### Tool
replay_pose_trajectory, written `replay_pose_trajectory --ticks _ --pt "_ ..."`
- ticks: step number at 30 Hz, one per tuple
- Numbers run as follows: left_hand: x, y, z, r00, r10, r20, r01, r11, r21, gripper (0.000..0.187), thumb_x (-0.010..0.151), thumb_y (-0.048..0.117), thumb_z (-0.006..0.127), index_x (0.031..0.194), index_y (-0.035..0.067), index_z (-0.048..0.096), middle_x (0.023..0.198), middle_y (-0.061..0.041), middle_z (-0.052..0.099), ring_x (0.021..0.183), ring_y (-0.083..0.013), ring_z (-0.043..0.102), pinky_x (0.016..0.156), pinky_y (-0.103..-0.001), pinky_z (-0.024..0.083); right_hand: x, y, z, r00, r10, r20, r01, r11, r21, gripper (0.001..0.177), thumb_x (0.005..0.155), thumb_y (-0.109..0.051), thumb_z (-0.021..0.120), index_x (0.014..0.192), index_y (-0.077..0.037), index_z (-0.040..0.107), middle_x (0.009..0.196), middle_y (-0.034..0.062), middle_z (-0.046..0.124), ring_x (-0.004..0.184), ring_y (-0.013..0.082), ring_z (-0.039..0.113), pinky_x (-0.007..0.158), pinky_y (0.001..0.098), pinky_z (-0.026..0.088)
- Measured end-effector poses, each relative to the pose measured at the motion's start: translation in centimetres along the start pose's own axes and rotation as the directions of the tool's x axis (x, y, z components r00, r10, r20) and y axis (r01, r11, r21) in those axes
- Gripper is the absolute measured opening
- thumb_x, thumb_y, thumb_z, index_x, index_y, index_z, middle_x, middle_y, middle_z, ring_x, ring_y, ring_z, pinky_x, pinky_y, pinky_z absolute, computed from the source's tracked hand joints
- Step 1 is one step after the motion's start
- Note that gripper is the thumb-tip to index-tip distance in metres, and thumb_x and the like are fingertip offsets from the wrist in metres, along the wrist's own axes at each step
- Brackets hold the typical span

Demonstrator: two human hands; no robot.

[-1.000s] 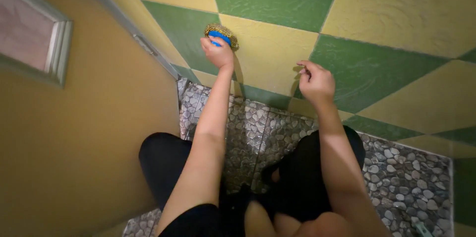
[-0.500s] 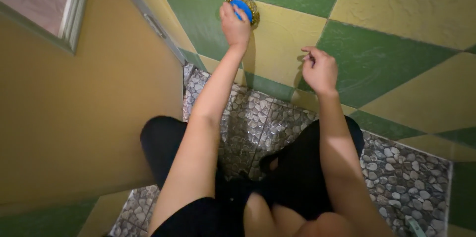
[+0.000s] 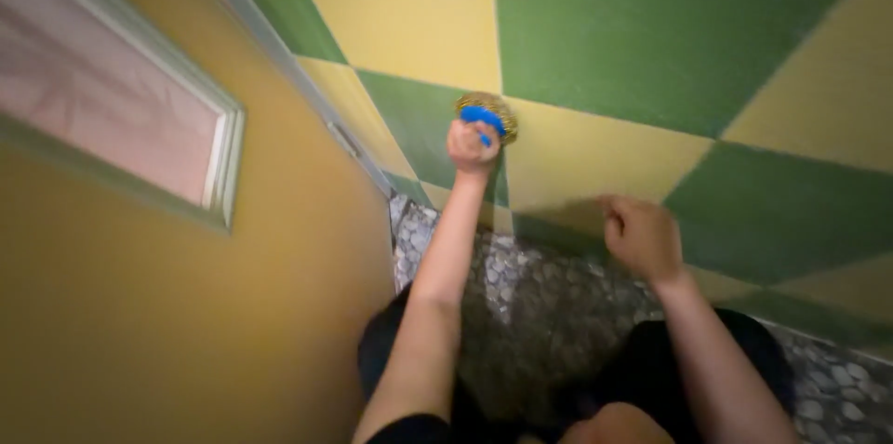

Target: The person scrubs green and yellow bathroom wall tiles using a blue scrubbing brush. They repeatedly dip the brush into a white plastic container on the toilet lid to wet it, then scrub different sections of the tiled wall while sitting on the floor.

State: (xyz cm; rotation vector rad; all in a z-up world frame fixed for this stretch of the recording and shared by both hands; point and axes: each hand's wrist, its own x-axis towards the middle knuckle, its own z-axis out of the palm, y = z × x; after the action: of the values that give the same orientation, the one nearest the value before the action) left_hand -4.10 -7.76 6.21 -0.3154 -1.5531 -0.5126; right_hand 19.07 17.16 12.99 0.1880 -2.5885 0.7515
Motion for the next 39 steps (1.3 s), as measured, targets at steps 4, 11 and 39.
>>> replay_pose_trajectory --ticks 4,11,39 --pt "0.5 -4.7 0.4 0.974 -0.211 -0.081 0.214 0.976 0.030 0.009 0.092 0.002 0.056 0.088 0.002 0.048 0.078 -0.018 0.049 0.067 -0.0386 0.052 0.058 -0.050 0.044 2.0 -0.6 2.8 0.984 0.051 0.170 -0.046 0.998 -0.033 0.035 0.083 -0.013 0.058 0.112 -0.020 0.076 0.090 0.0100 0.074 0.085 0.0322 0.070 0.074 0.0453 0.056" --pt "5.0 -9.7 -0.3 0.787 -0.555 -0.270 0.606 0.779 0.164 0.013 0.100 0.007 0.052 0.089 0.000 0.048 0.084 -0.020 0.051 0.079 -0.0432 0.054 0.070 -0.053 0.044 4.0 -1.8 4.9 0.975 0.006 0.221 0.005 0.999 -0.049 0.035 0.083 -0.013 0.058 0.113 -0.018 0.075 0.096 0.0123 0.074 0.088 0.0346 0.069 0.077 0.0462 0.055" --pt "3.3 -8.8 -2.0 0.728 -0.685 -0.018 0.681 0.720 0.132 0.015 0.098 0.015 0.051 0.094 0.000 0.052 0.091 -0.026 0.058 0.086 -0.0482 0.059 0.076 -0.056 0.047 2.1 -7.1 5.7 0.982 0.081 0.169 -0.118 0.968 0.221 0.038 0.085 -0.003 0.057 0.117 -0.015 0.075 0.095 0.0103 0.077 0.076 0.0250 0.074 0.069 0.0353 0.057"
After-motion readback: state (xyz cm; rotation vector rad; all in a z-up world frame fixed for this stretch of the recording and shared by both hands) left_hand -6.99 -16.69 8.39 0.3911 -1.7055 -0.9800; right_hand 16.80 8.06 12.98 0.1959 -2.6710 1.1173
